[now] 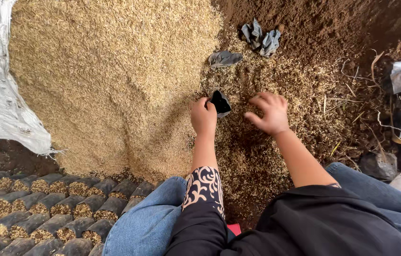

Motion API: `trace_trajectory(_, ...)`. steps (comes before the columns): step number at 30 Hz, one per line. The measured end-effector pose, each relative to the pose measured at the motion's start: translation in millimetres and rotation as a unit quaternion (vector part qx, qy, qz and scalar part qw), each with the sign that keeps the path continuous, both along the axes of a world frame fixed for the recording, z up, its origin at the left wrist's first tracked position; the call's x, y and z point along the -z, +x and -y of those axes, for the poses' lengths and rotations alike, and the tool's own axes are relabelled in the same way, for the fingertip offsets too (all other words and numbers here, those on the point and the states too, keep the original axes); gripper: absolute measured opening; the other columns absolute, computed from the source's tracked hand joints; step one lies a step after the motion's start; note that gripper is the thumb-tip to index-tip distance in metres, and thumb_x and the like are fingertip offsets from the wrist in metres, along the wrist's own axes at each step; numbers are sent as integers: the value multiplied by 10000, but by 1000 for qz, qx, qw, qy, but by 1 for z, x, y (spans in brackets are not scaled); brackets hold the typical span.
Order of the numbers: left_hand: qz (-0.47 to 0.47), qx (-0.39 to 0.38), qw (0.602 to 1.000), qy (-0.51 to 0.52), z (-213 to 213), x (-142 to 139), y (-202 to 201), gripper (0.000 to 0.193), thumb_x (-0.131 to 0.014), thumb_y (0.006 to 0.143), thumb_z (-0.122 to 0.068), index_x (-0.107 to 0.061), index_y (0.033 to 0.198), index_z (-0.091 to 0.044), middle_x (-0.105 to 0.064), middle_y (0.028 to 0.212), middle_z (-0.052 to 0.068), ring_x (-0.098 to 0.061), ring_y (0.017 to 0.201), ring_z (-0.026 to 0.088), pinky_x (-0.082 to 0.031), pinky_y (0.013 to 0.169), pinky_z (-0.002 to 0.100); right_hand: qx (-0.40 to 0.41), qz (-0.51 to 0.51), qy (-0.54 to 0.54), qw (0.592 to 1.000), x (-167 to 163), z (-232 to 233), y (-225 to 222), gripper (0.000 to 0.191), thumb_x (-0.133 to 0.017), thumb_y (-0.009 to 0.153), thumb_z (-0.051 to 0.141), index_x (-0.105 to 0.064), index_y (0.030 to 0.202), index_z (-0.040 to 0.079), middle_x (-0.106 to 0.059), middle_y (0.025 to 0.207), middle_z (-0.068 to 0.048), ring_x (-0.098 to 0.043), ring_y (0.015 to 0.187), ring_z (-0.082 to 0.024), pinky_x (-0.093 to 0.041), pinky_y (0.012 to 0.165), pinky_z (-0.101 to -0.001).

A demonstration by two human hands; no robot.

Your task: The person scoops grain from a large pile into small black pouches by hand, then places the filled pouches into a tray. The process is repeated continuously.

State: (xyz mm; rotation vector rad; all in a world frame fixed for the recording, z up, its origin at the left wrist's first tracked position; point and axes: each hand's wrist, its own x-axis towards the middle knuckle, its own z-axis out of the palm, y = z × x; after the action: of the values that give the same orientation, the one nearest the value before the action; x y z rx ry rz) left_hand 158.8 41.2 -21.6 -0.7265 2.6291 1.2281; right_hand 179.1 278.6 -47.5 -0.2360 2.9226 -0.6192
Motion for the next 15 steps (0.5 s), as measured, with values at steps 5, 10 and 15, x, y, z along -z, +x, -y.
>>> trace_trajectory(5,-10,16,1000,-9,-5,15,7,317,-549,973,-228,-695,1203,-65,-701,1115,145,-713,933,297,-570,831,429,92,-17,20,995,-3,12,22,866,-538,831,801,-486,1497,250,-353,1576,-186,-276,1450,-426,-144,1146,-644)
trace_trajectory(10,-75,52,995,-41,-6,31,10,312,-553,969,-210,-700,1187,-41,-703,1141,154,-698,991,315,-556,870,442,-92,21,175,980,31,44,42,682,-737,802,498,-522,1427,332,-310,1596,-114,-307,1421,-424,-245,1159,-603)
trace_trajectory(15,-38,92,995,-17,-24,34,16,299,-554,972,-219,-706,1178,-65,-699,1124,157,-692,973,332,-558,851,450,61,-109,27,992,53,24,13,326,-705,1024,128,-666,1282,324,-623,1491,-112,-631,1288,-318,-575,1062,-419)
